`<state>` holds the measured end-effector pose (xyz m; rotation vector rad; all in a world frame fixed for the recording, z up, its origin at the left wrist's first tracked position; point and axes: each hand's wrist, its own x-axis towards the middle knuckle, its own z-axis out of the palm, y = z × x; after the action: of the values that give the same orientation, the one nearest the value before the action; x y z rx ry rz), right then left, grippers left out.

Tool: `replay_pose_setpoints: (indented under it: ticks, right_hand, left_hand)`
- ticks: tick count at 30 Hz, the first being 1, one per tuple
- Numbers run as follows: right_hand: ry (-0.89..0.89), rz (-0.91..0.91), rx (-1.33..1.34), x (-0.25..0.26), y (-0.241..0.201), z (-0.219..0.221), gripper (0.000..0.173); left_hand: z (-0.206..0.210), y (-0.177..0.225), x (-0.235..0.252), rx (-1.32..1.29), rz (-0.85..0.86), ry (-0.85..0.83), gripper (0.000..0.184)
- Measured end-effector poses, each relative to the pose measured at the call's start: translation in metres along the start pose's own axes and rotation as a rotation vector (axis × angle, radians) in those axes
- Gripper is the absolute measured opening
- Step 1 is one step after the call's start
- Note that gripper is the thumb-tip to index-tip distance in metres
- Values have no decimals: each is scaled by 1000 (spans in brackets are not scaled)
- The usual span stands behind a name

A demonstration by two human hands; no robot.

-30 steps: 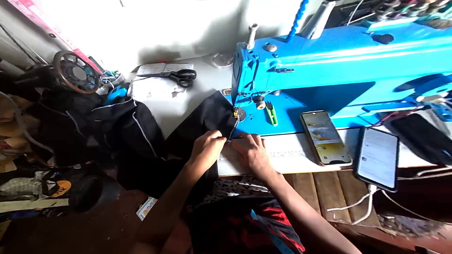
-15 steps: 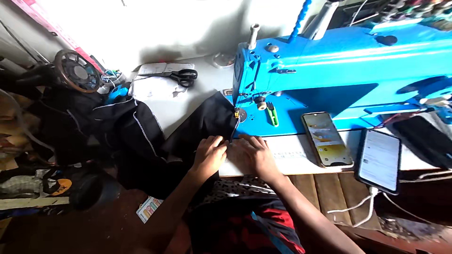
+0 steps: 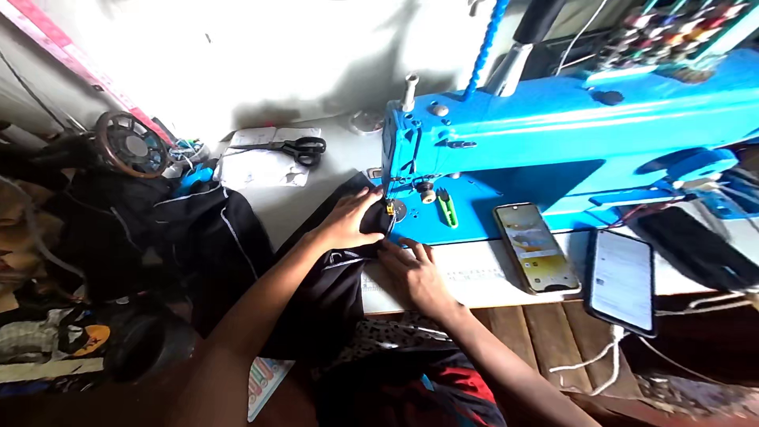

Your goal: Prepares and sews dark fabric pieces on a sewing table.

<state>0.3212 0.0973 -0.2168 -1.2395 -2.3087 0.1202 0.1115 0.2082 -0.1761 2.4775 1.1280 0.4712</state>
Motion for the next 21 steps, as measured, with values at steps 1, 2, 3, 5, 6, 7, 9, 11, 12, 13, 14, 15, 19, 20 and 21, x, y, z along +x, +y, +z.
replay_pose_setpoints:
  ticks: [1,2,3,5,6,7,9,11,12,13,14,15,19,20,21]
  right_hand:
    - [9,-2,0,1,-1,0,35]
    - [14,-4,-4,1,-2,0,35]
    - [18,-5,-10,1,-2,0,35]
    - [20,-5,-22,1,-1,0,35]
    - [22,-6,-23,1,-1,1,35]
    - [32,-8,-26,0,-1,1,34]
    - [55,-12,-41,-1,2,1,32]
    - [66,-14,-50,-2,8,-2,32]
    - [67,-13,-49,-2,11,-5,31]
    - [66,-11,-48,-3,13,-7,30]
    - [64,-11,-49,-3,15,-8,30]
    - [66,-13,-52,-4,17,-8,31]
    - [84,-25,-56,-4,23,-7,34]
    - [83,-25,-56,-3,25,-8,34]
    - [81,-24,-60,-2,27,-8,34]
  left_hand:
    - [4,-6,2,16,11,-22,92]
    - [8,-10,3,69,18,-41,92]
    - [12,-14,2,138,24,-49,92]
    - [16,-17,-1,209,10,-49,93]
    - [16,-16,-2,223,-4,-54,93]
    - [16,-14,-3,230,-22,-60,93]
    - [17,-6,-6,223,-67,-59,93]
    - [18,7,-7,222,-137,-68,93]
    - [20,13,-8,222,-176,-70,92]
    - [21,18,-8,216,-211,-65,91]
    - [23,22,-9,207,-240,-59,91]
    - [25,24,-10,199,-263,-52,91]
    - [28,24,-9,201,-312,-24,91]
    - [29,25,-8,199,-328,-24,91]
    - [30,27,-7,195,-347,-23,90]
